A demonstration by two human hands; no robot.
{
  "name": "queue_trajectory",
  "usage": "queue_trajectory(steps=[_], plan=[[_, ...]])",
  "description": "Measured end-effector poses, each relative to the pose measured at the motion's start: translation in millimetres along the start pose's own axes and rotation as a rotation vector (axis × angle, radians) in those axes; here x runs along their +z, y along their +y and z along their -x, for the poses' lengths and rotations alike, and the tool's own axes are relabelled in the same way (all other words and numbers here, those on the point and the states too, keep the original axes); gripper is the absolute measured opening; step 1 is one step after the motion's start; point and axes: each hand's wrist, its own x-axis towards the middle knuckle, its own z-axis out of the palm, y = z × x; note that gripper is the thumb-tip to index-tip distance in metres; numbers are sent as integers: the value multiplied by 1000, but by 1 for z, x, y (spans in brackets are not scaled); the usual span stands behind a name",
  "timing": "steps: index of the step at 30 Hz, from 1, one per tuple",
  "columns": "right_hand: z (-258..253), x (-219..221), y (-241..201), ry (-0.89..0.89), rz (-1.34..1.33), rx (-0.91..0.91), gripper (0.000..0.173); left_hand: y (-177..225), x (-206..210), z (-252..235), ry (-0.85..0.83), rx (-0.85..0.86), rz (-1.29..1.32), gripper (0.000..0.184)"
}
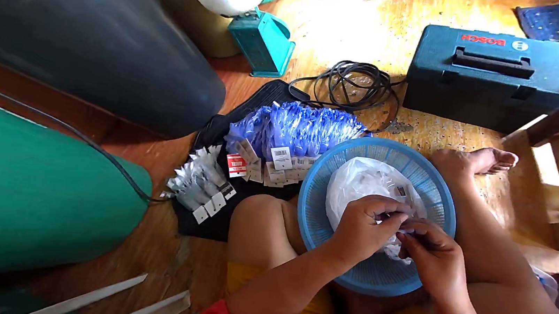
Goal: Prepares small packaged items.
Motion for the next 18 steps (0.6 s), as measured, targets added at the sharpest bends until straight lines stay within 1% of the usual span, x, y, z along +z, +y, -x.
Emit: queue_trajectory(steps=[3, 5, 8, 11, 13, 15, 18], plan=[[0, 1, 1, -1, -1, 6, 11, -1, 1, 0, 8, -25, 37, 18], [0, 1, 1, -1, -3, 10, 11, 0, 2, 0, 10, -62, 74, 27], [0, 1, 0, 1, -6, 15, 11, -1, 1, -1, 9, -75, 93, 38], [0, 1, 0, 0, -5, 12, 11, -1, 1, 0, 13, -72, 97, 41], [-1, -1, 0, -10, 1, -26, 9, -2, 1, 1, 20, -46, 83, 41], [-2, -7, -2, -43, 6, -105, 6, -2, 0, 1, 22, 7, 62, 42], [-4, -15, -3, -82, -67, -198, 6, 1, 1, 3, -8, 103, 11, 41]])
